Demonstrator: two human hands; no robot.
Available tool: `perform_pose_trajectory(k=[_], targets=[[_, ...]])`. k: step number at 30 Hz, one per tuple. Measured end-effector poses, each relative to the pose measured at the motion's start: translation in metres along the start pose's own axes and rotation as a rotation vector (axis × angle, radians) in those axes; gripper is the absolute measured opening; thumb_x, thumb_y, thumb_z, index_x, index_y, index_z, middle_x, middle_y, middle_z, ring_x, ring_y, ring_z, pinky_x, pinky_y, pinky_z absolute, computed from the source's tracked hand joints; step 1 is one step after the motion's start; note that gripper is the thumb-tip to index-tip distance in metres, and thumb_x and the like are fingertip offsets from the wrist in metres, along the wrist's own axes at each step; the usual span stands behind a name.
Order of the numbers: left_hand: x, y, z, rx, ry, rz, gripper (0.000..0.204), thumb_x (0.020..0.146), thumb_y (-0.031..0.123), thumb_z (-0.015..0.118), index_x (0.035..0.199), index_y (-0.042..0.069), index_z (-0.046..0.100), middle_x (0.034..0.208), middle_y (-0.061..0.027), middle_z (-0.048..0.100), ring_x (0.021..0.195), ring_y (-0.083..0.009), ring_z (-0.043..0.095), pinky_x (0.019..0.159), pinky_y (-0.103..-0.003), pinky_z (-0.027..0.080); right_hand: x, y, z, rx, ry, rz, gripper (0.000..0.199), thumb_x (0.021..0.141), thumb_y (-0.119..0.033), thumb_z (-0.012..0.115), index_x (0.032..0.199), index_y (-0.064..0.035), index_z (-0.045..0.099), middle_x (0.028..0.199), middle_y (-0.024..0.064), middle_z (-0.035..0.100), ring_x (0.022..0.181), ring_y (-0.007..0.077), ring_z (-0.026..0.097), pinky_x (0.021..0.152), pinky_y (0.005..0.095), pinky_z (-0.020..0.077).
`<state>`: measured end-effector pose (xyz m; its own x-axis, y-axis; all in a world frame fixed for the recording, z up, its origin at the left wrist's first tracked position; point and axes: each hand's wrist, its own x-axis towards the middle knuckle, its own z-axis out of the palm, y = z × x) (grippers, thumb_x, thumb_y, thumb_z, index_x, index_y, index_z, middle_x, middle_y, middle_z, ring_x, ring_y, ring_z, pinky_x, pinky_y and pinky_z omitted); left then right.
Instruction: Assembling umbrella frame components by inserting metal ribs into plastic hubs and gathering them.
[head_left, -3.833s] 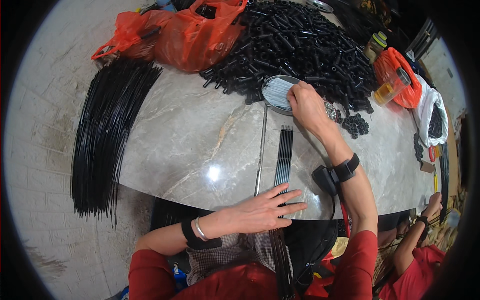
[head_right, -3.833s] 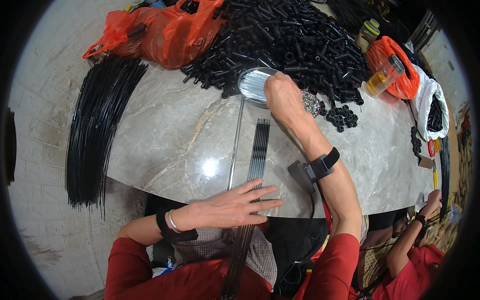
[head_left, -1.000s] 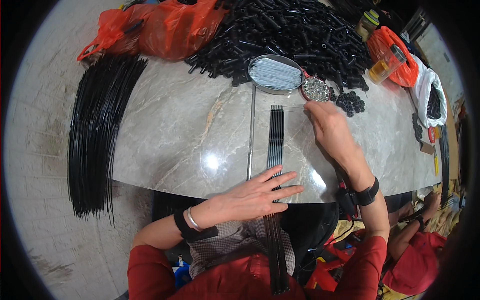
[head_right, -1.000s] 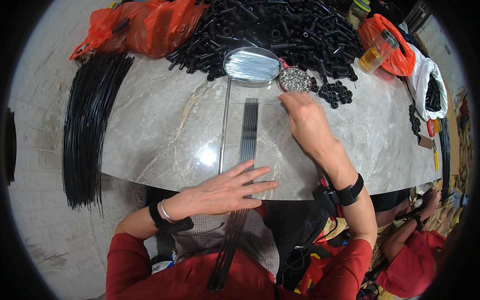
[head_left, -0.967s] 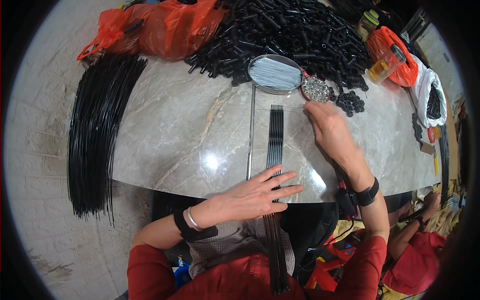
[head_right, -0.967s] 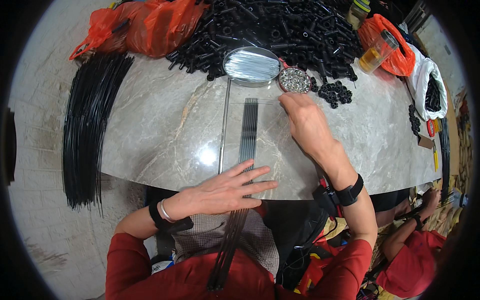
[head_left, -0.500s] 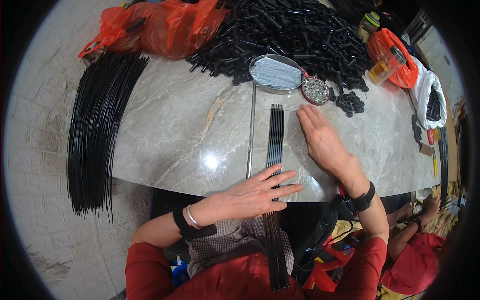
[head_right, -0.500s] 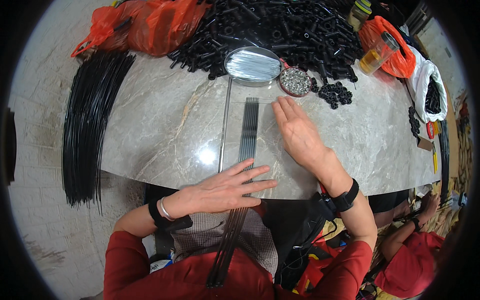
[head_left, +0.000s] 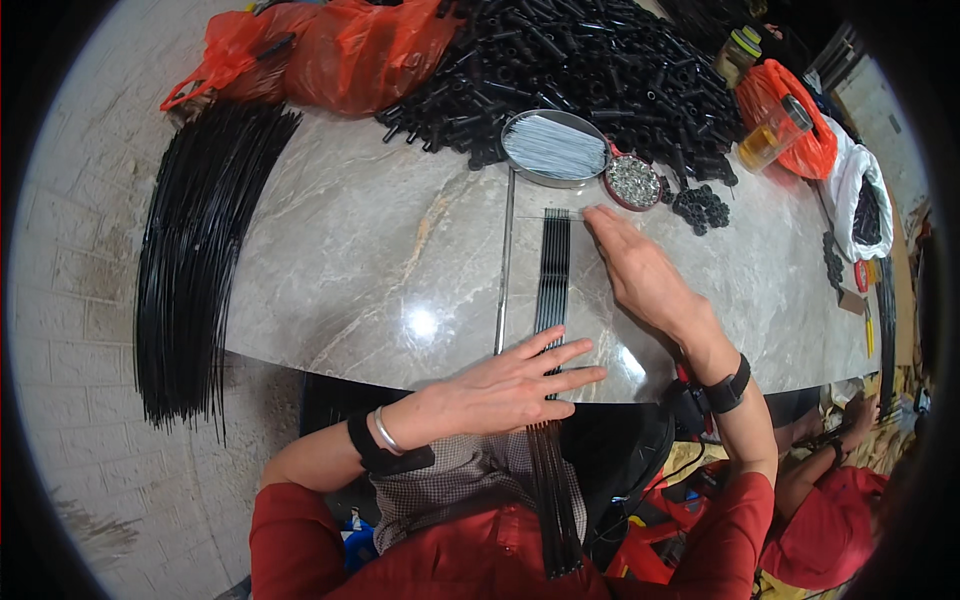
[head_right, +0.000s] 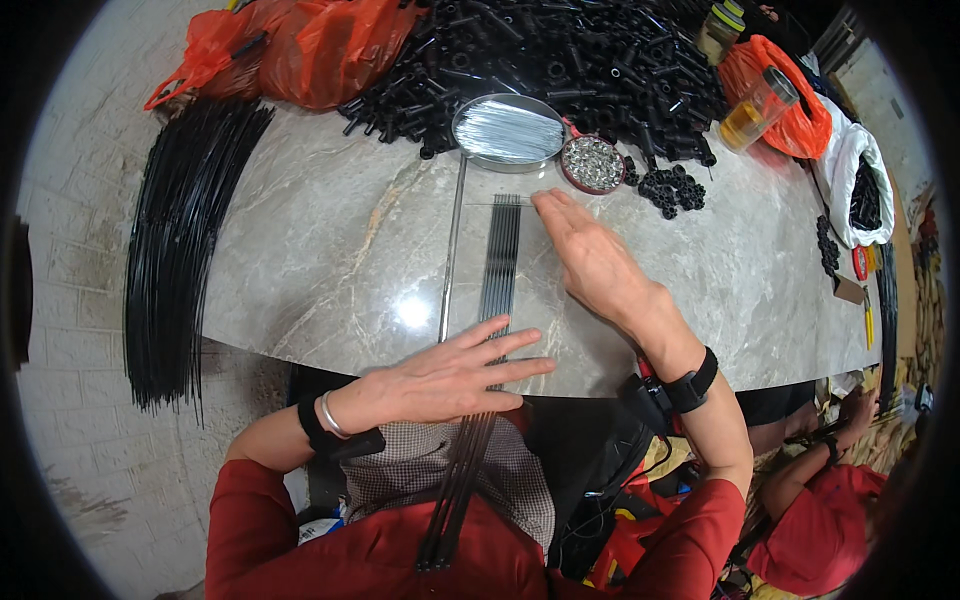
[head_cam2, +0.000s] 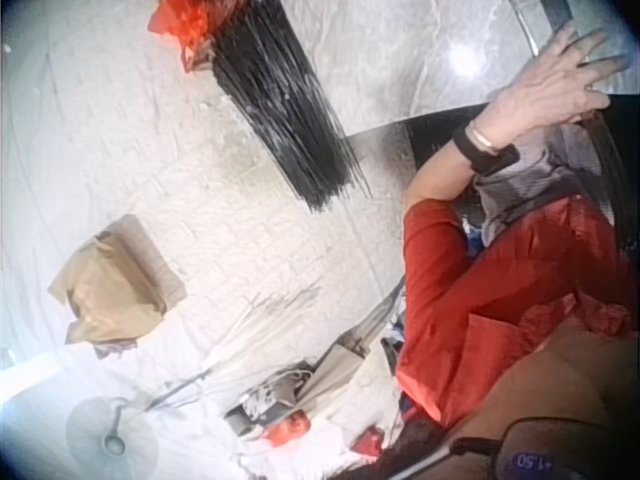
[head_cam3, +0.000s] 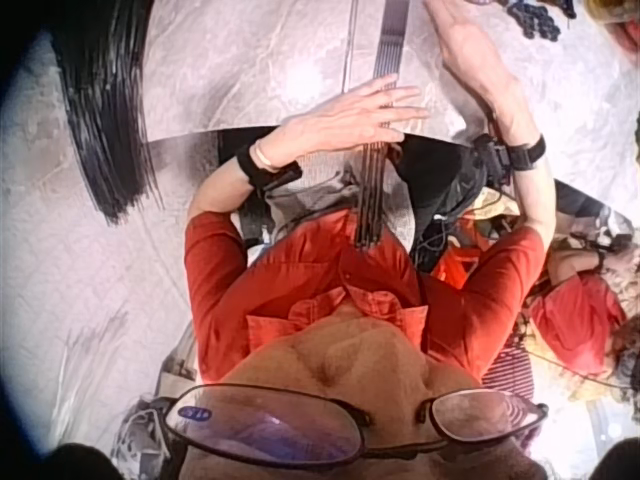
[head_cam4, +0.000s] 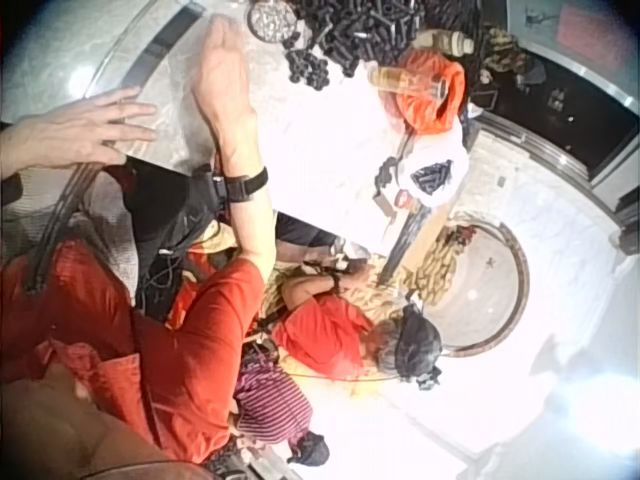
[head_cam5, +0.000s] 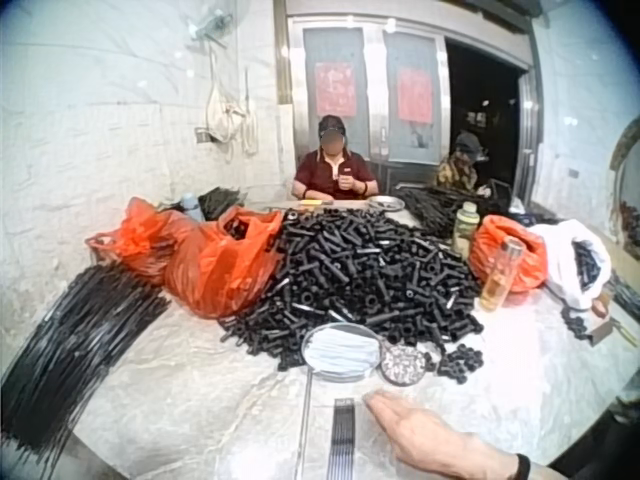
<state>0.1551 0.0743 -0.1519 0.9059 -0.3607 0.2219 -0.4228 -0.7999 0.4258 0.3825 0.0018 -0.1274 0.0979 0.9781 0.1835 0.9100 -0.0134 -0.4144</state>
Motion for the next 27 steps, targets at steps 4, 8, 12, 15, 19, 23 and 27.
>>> perform_pose_trajectory(k=[4, 8, 12, 15, 19, 23, 27], targets=[[0.0, -0.001, 0.001, -0.008, 0.001, 0.002, 0.02, 0.076, 0.017, 0.067, 0.095, 0.014, 0.066, 0.147, -0.0061, 0.038, 0.141, -0.0322, 0.026, 0.115, -0.053, 0.023, 0.003, 0.004, 0.003, 0.062, 0.053, -0.033, 0.048, 0.077, 0.013, 0.044, 0.125, 0.0093, 0.046, 0.126, 0.0314, 0.051, 0.122, 0.0421, 0.048, 0.102, 0.0441, 0.0412], [0.0, -0.001, -0.001, 0.0, -0.004, 0.004, 0.02, 0.075, 0.016, 0.066, 0.095, 0.014, 0.066, 0.148, -0.0062, 0.038, 0.141, -0.0321, 0.026, 0.115, -0.053, 0.023, 0.004, 0.009, -0.005, 0.066, 0.12, -0.012, 0.047, 0.078, 0.012, 0.044, 0.125, 0.0097, 0.046, 0.123, 0.031, 0.053, 0.118, 0.0429, 0.05, 0.1, 0.0446, 0.0424], [0.0, 0.0, -0.002, -0.006, -0.005, -0.001, 0.019, 0.076, 0.016, 0.065, 0.095, 0.014, 0.066, 0.148, -0.006, 0.038, 0.141, -0.0319, 0.027, 0.116, -0.053, 0.023, -0.001, 0.008, 0.004, -0.048, 0.104, -0.018, 0.049, 0.076, 0.012, 0.045, 0.124, 0.0103, 0.046, 0.12, 0.0309, 0.055, 0.118, 0.0426, 0.05, 0.1, 0.044, 0.0424], [-0.001, 0.0, -0.001, 0.008, 0.001, 0.001, 0.019, 0.076, 0.017, 0.065, 0.095, 0.015, 0.066, 0.147, -0.0057, 0.038, 0.141, -0.0318, 0.027, 0.116, -0.053, 0.023, -0.002, 0.004, 0.008, -0.117, 0.114, -0.049, 0.05, 0.074, 0.012, 0.047, 0.124, 0.011, 0.046, 0.12, 0.0315, 0.055, 0.118, 0.0429, 0.05, 0.1, 0.0438, 0.0425], [0.001, 0.0, -0.002, 0.012, -0.014, 0.004, 0.019, 0.076, 0.018, 0.066, 0.095, 0.015, 0.066, 0.147, -0.0055, 0.039, 0.141, -0.0316, 0.027, 0.116, -0.053, 0.023, -0.002, 0.004, 0.009, -0.122, 0.12, -0.069, 0.051, 0.073, 0.013, 0.047, 0.124, 0.0114, 0.045, 0.12, 0.0323, 0.054, 0.119, 0.0434, 0.05, 0.101, 0.0438, 0.0424], [0.0, 0.0, -0.001, 0.014, -0.007, 0.001, 0.02, 0.076, 0.019, 0.067, 0.095, 0.015, 0.066, 0.147, -0.0057, 0.039, 0.141, -0.0316, 0.027, 0.116, -0.053, 0.023, 0.001, 0.004, 0.011, -0.06, 0.133, -0.068, 0.048, 0.075, 0.011, 0.048, 0.122, 0.0109, 0.046, 0.117, 0.0321, 0.056, 0.116, 0.043, 0.051, 0.099, 0.0443, 0.0434], [0.0, 0.0, -0.001, -0.001, -0.004, -0.003, 0.02, 0.076, 0.019, 0.067, 0.095, 0.015, 0.066, 0.148, -0.0057, 0.038, 0.141, -0.0317, 0.027, 0.116, -0.053, 0.023, 0.001, 0.01, 0.003, 0.033, 0.187, 0.013, 0.044, 0.077, 0.009, 0.048, 0.121, 0.0103, 0.048, 0.114, 0.0295, 0.057, 0.113, 0.0414, 0.053, 0.094, 0.0446, 0.0455]])
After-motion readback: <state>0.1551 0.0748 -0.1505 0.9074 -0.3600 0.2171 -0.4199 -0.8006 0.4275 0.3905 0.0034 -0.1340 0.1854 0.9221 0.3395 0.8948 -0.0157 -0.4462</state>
